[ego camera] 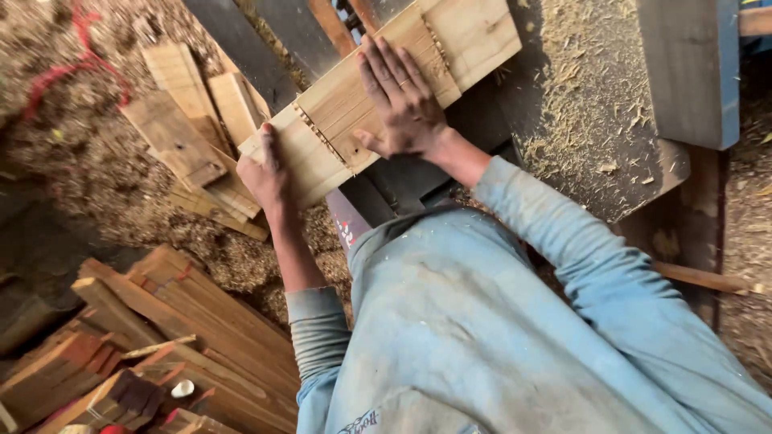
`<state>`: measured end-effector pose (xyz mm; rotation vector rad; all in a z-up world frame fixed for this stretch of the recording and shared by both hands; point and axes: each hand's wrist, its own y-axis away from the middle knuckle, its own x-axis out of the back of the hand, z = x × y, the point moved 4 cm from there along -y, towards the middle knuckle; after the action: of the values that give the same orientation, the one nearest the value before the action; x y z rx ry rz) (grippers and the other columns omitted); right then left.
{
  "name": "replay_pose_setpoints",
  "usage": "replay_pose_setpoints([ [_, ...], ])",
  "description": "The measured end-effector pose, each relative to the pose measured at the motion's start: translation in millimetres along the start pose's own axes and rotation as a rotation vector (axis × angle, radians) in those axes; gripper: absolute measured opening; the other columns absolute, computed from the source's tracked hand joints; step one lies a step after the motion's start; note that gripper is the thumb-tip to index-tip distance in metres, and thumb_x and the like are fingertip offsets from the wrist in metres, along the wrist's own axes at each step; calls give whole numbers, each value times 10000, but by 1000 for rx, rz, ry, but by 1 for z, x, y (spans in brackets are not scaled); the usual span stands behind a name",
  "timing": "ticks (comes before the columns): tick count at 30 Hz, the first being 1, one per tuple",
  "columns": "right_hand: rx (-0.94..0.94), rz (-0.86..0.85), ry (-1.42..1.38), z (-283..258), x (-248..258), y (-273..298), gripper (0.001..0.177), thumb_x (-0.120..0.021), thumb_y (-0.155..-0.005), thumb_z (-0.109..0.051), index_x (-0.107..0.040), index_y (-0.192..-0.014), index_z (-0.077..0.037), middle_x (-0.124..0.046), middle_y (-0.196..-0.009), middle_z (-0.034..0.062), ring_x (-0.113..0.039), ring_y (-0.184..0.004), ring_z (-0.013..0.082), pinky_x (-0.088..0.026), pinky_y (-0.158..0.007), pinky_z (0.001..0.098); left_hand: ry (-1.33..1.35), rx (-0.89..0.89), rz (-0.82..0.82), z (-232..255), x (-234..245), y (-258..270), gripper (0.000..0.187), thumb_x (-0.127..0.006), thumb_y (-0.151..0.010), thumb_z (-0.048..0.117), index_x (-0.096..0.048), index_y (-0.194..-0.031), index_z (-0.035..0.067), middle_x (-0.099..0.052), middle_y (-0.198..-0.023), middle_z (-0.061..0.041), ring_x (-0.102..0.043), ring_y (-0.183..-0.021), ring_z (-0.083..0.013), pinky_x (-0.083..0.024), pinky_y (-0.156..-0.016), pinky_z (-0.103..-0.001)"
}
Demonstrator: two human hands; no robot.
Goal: Cutting several slots into small wooden boards using a table saw.
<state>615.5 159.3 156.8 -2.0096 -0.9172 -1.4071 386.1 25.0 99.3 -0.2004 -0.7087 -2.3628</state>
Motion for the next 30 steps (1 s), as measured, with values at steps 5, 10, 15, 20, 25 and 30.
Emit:
replay_pose_setpoints([
  [5, 9, -73, 60, 3, -23, 3, 766, -398, -1087, -537, -330, -1610, 18, -315, -1641, 304, -300, -1548, 419, -174, -1290, 487, 41, 13, -11, -21, -3, -15, 517, -620, -1014, 527, -681, -718, 108, -578, -564, 23, -449, -427, -87, -282, -379, -298],
  [10, 28, 22, 36, 4, -16, -7, 752, -376, -1080, -503, -354, -1595, 45, -342, -1638, 281, -347, -1541, 413, -203, -1305, 474, -63, 31, -4, -21, 0, -24, 541, -632, -1043, 524, -599, -709, 100, -529, -579, 16, -396, -435, -89, -279, -384, -296],
  [15, 13, 47, 3, 5, -14, -13, 763, -393, -1072, -508, -351, -1582, 58, -342, -1629, 289, -353, -1531, 413, -208, -1291, 468, 69, -30, -50, -11, -5, -31, 446, -610, -1015, 501, -688, -773, 133, -601, -608, 20, -448, -444, -72, -320, -373, -277],
  [20, 20, 18, 13, 3, -8, -21, 774, -377, -1072, -502, -353, -1591, 71, -328, -1641, 290, -349, -1542, 410, -208, -1296, 476, 33, 8, 0, -8, -5, -38, 468, -612, -1037, 481, -659, -742, 120, -593, -617, 19, -439, -464, -66, -310, -393, -262],
  [25, 21, 18, 2, 9, -16, -28, 772, -360, -1074, -504, -356, -1599, 62, -328, -1648, 277, -341, -1542, 399, -204, -1296, 460, 30, 79, 12, -6, -3, -41, 475, -602, -1048, 466, -653, -726, 120, -581, -602, 10, -415, -444, -73, -286, -385, -269],
  [30, 20, 56, 33, 16, -29, -33, 771, -382, -1045, -479, -357, -1600, 55, -330, -1649, 279, -354, -1548, 393, -226, -1297, 470, 91, 17, -1, -18, -2, -55, 451, -620, -1081, 432, -671, -786, 94, -594, -653, -10, -426, -484, -73, -297, -419, -271],
])
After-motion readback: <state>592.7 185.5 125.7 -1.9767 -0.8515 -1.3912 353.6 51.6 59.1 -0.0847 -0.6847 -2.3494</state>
